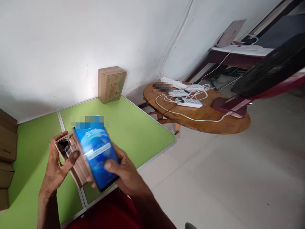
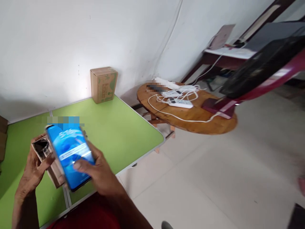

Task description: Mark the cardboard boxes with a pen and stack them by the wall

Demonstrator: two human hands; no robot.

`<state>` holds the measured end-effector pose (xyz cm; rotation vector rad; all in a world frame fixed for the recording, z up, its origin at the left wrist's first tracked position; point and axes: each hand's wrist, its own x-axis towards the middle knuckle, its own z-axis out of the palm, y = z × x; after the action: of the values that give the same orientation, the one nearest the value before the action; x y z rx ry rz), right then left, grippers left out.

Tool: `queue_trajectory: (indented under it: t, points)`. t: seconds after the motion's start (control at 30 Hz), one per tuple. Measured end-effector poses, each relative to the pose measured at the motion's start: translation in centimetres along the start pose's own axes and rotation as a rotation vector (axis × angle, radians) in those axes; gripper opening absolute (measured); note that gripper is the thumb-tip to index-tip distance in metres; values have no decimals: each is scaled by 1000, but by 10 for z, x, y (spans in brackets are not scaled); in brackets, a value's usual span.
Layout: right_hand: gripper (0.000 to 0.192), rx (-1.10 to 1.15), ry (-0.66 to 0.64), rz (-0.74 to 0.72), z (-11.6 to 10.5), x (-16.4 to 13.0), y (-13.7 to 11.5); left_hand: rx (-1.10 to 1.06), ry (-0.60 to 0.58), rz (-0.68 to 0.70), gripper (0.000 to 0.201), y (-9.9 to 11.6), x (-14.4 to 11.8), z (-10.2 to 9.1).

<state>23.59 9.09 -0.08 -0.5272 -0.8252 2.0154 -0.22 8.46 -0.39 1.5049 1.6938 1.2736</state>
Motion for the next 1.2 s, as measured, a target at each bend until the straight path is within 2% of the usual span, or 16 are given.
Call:
queue_trajectory:
  t: [0.13, 0.2, 0.27, 0.33, 0.43, 0.53, 0.7, 0.93, 1.03, 1.1, 1.13, 1.2]
  points:
    - [72, -276, 426, -213, -61, -1, -20, 10, -22, -58, 87, 17, 7, 4]
    - [69, -483, 593, -257, -97, 2, -20, 16, -12, -79, 88, 18, 8, 4]
    - [64, -667, 665, -204, -129, 5, -11, 22, -8, -98, 88, 16, 9, 2]
    - [58, -792, 665, -120, -151, 7, 3, 20, -9, -104, 85, 13, 10, 1]
    - [45, -874, 648, -39, -165, 8, 23, 13, -9, -82, 82, 14, 11, 1]
    - [31, -955, 668, 17, -165, 9, 33, 9, -14, -71, 86, 18, 10, 1]
    - [18, -1187, 729, 115, -156, 8, 29, 29, -28, -54, 90, 16, 5, 1]
    - [18, -1458, 800, 244, -141, -2, 16, 13, -17, 26, 85, 5, -4, -3]
    - [20, -1481, 840, 177, -127, -1, 12, 26, -46, 27, 85, 3, -7, -6]
    - [35, -1289, 736, 98, -113, 2, 18, 19, -47, 57, 82, -1, -8, -7]
    - [50, -1107, 614, 99, -104, 5, 25, 14, -39, 78, 80, -5, -8, -8]
    - [83, -636, 261, 215, -86, 12, 46, 26, -32, 97, 80, -17, -8, -11]
